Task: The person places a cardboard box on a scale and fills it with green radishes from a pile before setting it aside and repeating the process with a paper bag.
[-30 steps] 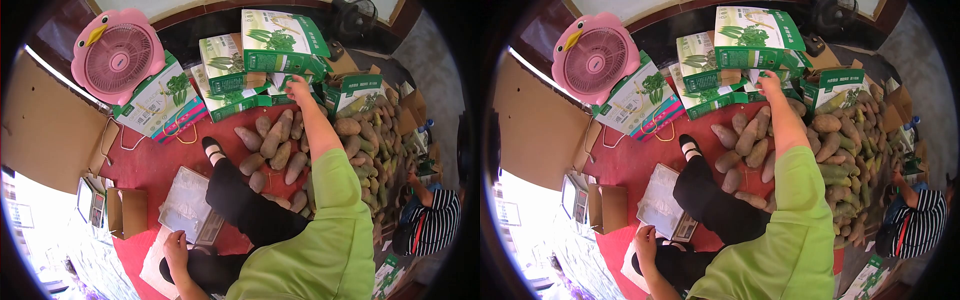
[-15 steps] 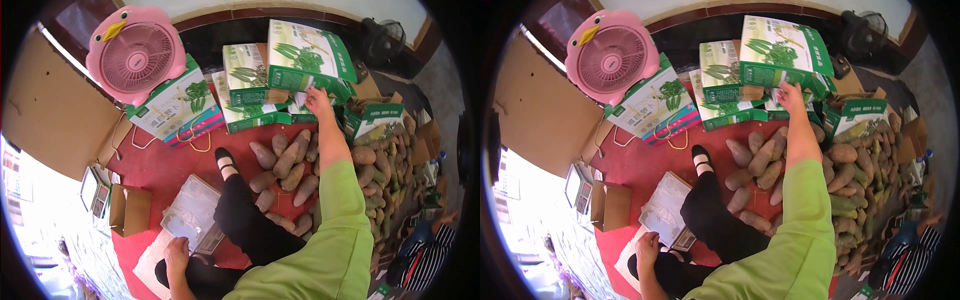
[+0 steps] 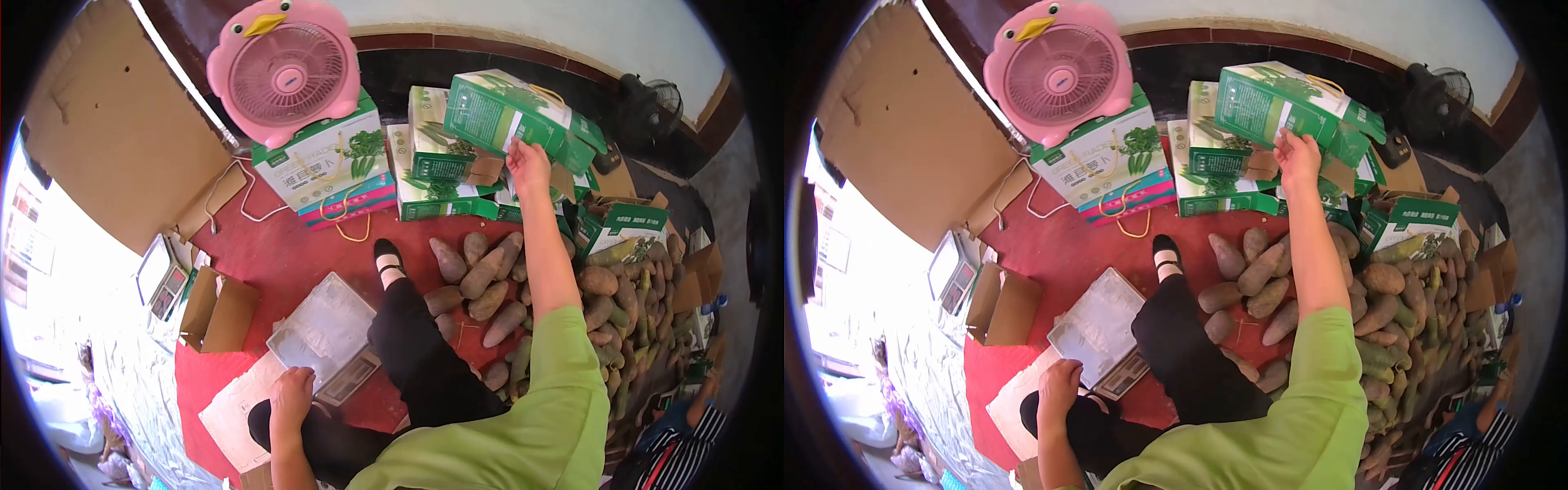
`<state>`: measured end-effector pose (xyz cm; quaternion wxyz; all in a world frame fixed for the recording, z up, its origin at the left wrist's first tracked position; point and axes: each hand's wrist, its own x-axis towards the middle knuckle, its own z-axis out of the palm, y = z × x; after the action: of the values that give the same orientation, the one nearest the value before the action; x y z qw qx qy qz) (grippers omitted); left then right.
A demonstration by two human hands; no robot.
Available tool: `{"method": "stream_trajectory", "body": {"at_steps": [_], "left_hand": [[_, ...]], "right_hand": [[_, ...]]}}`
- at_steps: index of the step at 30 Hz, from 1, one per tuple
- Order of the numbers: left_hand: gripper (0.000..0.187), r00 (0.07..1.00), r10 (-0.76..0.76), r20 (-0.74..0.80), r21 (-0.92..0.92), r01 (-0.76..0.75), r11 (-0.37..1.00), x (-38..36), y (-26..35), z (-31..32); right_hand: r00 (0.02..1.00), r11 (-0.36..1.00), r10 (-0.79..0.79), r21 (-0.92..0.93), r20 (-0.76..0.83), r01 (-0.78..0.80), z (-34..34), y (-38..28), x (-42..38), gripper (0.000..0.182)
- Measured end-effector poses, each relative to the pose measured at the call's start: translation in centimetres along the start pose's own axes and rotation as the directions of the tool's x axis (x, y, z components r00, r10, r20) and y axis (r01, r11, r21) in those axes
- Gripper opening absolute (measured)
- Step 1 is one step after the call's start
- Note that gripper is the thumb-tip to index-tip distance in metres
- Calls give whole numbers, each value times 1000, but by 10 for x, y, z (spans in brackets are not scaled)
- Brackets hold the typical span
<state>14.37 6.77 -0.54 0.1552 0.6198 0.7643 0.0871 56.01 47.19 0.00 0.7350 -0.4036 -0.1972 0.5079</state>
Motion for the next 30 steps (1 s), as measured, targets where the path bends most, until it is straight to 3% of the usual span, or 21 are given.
{"method": "stream_trajectory", "body": {"at_steps": [1, 3, 7, 9, 13, 16, 17, 19, 23, 27, 29, 30], "left_hand": [[12, 1000, -2, -6, -8, 2, 1000, -3, -2, -1], [12, 999, 14, -38, -24, -15, 1000, -9, -6, -2], [11, 996, 22, -89, -73, -29, 997, -20, -10, -7], [12, 995, -7, -101, -85, -2, 996, -25, -11, -10], [14, 994, -31, -102, -102, 21, 995, -35, -12, -16], [14, 993, 1, -120, -130, -17, 991, -39, -19, -14], [14, 992, -7, -128, -131, -10, 991, -41, -20, -14], [14, 992, 18, -123, -136, -35, 990, -42, -20, -16], [15, 992, 19, -124, -134, -36, 990, -42, -24, -8], [16, 996, 24, -83, -134, -35, 990, -42, -26, -7], [15, 992, 45, -115, -152, -62, 986, -43, -28, -4], [15, 987, 68, -145, -172, -93, 981, -43, -29, -3]], "right_hand": [[1000, 1000, 3, -1, 13, -3, 14, -11, -17, 24], [966, 992, -80, -70, 245, 100, 41, -32, -50, 25], [900, 987, -78, -95, 428, 131, 92, -62, -123, 16], [866, 985, -66, -105, 496, 135, 109, -70, -152, 25], [788, 996, -18, -54, 616, 65, 130, -70, -195, 20], [700, 984, 173, -88, 693, -157, 141, -54, -217, 20], [692, 983, 174, -87, 701, -159, 145, -44, -223, 20], [607, 940, 325, -180, 725, -290, 155, -23, -236, 18], [473, 899, 420, -283, 775, -334, 184, 11, -287, 20], [232, 865, 467, -386, 853, -320, 204, 46, -335, 56], [236, 874, 459, -388, 856, -291, 207, 56, -356, 50], [165, 855, 492, -438, 855, -279, 207, 67, -360, 44]]}}
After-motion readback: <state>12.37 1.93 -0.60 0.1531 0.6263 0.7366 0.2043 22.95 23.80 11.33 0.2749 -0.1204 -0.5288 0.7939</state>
